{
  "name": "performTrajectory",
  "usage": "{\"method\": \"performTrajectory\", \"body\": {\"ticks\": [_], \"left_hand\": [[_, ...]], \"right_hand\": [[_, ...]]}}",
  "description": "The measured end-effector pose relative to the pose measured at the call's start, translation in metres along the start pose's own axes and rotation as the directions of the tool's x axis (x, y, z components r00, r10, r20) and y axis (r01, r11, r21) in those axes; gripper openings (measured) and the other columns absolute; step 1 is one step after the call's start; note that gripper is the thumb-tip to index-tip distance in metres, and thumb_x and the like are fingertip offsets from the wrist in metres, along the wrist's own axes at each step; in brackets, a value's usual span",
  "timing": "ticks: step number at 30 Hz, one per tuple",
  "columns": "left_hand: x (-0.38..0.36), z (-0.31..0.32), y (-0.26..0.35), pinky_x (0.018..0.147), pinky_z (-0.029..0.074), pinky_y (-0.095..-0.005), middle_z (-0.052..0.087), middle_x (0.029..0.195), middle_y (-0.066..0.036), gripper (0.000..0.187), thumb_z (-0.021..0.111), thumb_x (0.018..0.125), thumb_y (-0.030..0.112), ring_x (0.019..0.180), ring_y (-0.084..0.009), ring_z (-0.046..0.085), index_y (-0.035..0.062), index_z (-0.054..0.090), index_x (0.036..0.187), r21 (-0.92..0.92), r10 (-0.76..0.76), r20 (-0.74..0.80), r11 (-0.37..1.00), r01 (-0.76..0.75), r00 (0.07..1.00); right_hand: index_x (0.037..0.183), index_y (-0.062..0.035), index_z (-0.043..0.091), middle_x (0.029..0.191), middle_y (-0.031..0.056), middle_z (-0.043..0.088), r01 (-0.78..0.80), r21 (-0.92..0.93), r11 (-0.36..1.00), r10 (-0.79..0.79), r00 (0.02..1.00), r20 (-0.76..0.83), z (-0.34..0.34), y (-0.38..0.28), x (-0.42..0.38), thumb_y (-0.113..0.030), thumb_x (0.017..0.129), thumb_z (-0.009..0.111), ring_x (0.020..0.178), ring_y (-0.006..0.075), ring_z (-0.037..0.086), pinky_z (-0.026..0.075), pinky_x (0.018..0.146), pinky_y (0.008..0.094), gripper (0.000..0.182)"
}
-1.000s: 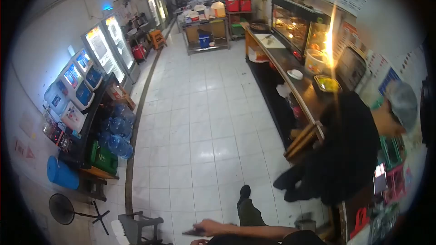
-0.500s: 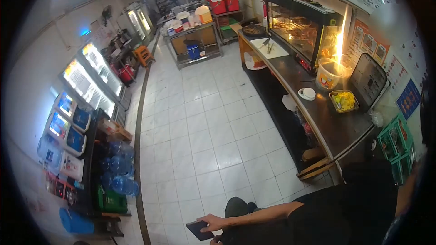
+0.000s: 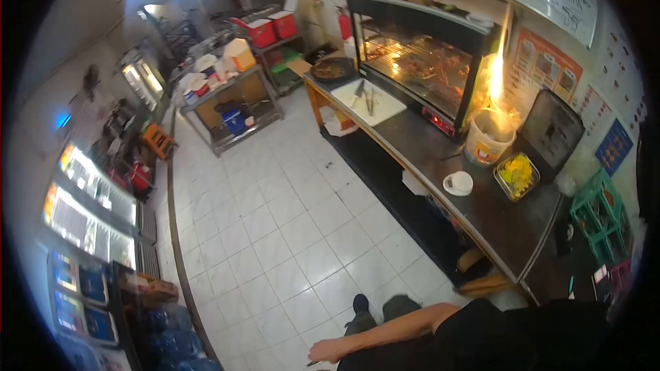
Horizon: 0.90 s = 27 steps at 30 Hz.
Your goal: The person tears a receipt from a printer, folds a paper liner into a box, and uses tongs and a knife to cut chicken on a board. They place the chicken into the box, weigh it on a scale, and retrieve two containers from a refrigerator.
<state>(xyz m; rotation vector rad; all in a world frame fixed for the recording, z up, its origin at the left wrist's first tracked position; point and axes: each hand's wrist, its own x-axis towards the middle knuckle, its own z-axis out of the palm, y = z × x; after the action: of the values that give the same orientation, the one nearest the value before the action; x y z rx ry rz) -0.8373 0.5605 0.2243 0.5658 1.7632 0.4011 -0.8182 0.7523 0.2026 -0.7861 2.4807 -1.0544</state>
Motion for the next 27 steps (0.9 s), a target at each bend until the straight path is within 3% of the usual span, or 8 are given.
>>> {"method": "performTrajectory", "body": {"ticks": [3, 9, 12, 17, 19, 20, 22, 27], "left_hand": [[0.066, -0.046, -0.007, 0.074, 0.051, -0.0388, 0.069, 0.079, -0.018, 0.049, 0.068, 0.074, 0.042, 0.075, -0.0267, 0.065, -0.0035, 0.069, 0.092, 0.032, -0.047, 0.205, 0.999, 0.041, 0.978], [0.149, -0.133, 0.091, 0.038, 0.049, -0.0357, 0.066, 0.074, -0.010, 0.035, 0.068, 0.084, 0.024, 0.051, -0.0206, 0.062, -0.0025, 0.066, 0.107, 0.178, -0.103, 0.217, 0.982, 0.064, 0.971], [0.200, -0.175, 0.137, 0.034, 0.048, -0.0385, 0.066, 0.076, -0.013, 0.039, 0.069, 0.083, 0.025, 0.049, -0.0230, 0.062, -0.0066, 0.064, 0.106, 0.237, 0.012, 0.114, 0.971, -0.039, 0.993], [0.240, -0.225, 0.279, 0.055, 0.052, -0.0333, 0.069, 0.067, -0.013, 0.033, 0.077, 0.077, 0.034, 0.057, -0.0187, 0.066, 0.0050, 0.073, 0.092, 0.421, 0.131, -0.457, 0.903, 0.084, 0.880], [0.252, -0.235, 0.324, 0.075, 0.052, -0.0328, 0.072, 0.083, -0.011, 0.040, 0.072, 0.079, 0.040, 0.084, -0.0210, 0.069, 0.0105, 0.072, 0.107, 0.409, 0.161, -0.361, 0.913, 0.000, 0.918], [0.262, -0.235, 0.331, 0.075, 0.052, -0.0328, 0.072, 0.083, -0.011, 0.040, 0.072, 0.079, 0.040, 0.084, -0.0210, 0.069, 0.0105, 0.072, 0.107, 0.412, 0.156, -0.355, 0.911, 0.005, 0.922], [0.300, -0.219, 0.334, 0.076, 0.050, -0.0322, 0.073, 0.089, -0.012, 0.036, 0.067, 0.084, 0.036, 0.088, -0.0183, 0.067, 0.0083, 0.071, 0.108, 0.312, 0.162, 0.069, 0.934, -0.176, 0.984], [0.355, -0.213, 0.351, 0.082, 0.048, -0.0314, 0.071, 0.097, -0.012, 0.039, 0.057, 0.092, 0.033, 0.094, -0.0183, 0.064, -0.0003, 0.069, 0.109, 0.281, 0.132, 0.242, 0.939, -0.199, 0.961]], "right_hand": [[0.089, 0.0031, 0.062, 0.083, 0.0219, 0.063, -0.057, -0.093, 0.994, 0.058, 0.998, 0.009, -0.014, 0.045, -0.008, -0.004, 0.069, 0.065, 0.085, 0.0400, 0.064, 0.053, 0.068, 0.0470, 0.022], [0.082, -0.0019, 0.068, 0.081, 0.0196, 0.065, -0.182, -0.043, 0.982, 0.165, 0.950, -0.264, -0.078, 0.129, -0.049, -0.012, 0.065, 0.074, 0.081, 0.0359, 0.066, 0.055, 0.065, 0.0448, 0.021], [0.077, -0.0029, 0.069, 0.078, 0.0181, 0.069, -0.297, -0.114, 0.948, 0.277, 0.946, -0.168, -0.119, 0.192, -0.071, -0.018, 0.068, 0.072, 0.073, 0.0357, 0.068, 0.055, 0.059, 0.0441, 0.018], [0.078, -0.0020, 0.069, 0.080, 0.0198, 0.069, -0.448, -0.008, 0.894, 0.438, 0.879, -0.189, -0.143, 0.278, -0.105, -0.016, 0.065, 0.074, 0.075, 0.0356, 0.069, 0.055, 0.059, 0.0450, 0.020], [0.078, -0.0020, 0.069, 0.080, 0.0196, 0.068, -0.426, -0.039, 0.904, 0.414, 0.894, -0.170, -0.182, 0.278, -0.116, -0.015, 0.065, 0.074, 0.075, 0.0358, 0.068, 0.055, 0.059, 0.0451, 0.019], [0.079, -0.0022, 0.070, 0.080, 0.0196, 0.068, -0.407, -0.003, 0.913, 0.396, 0.891, -0.221, -0.201, 0.276, -0.128, -0.014, 0.066, 0.073, 0.076, 0.0361, 0.068, 0.055, 0.060, 0.0450, 0.018], [0.079, -0.0023, 0.070, 0.080, 0.0196, 0.068, -0.402, 0.032, 0.915, 0.396, 0.882, -0.255, -0.229, 0.281, -0.165, -0.013, 0.066, 0.071, 0.076, 0.0364, 0.068, 0.056, 0.061, 0.0450, 0.017], [0.080, -0.0011, 0.069, 0.081, 0.0211, 0.068, -0.554, 0.234, 0.799, 0.599, 0.693, -0.401, -0.263, 0.305, -0.217, -0.007, 0.065, 0.068, 0.078, 0.0387, 0.068, 0.056, 0.064, 0.0456, 0.016]]}}
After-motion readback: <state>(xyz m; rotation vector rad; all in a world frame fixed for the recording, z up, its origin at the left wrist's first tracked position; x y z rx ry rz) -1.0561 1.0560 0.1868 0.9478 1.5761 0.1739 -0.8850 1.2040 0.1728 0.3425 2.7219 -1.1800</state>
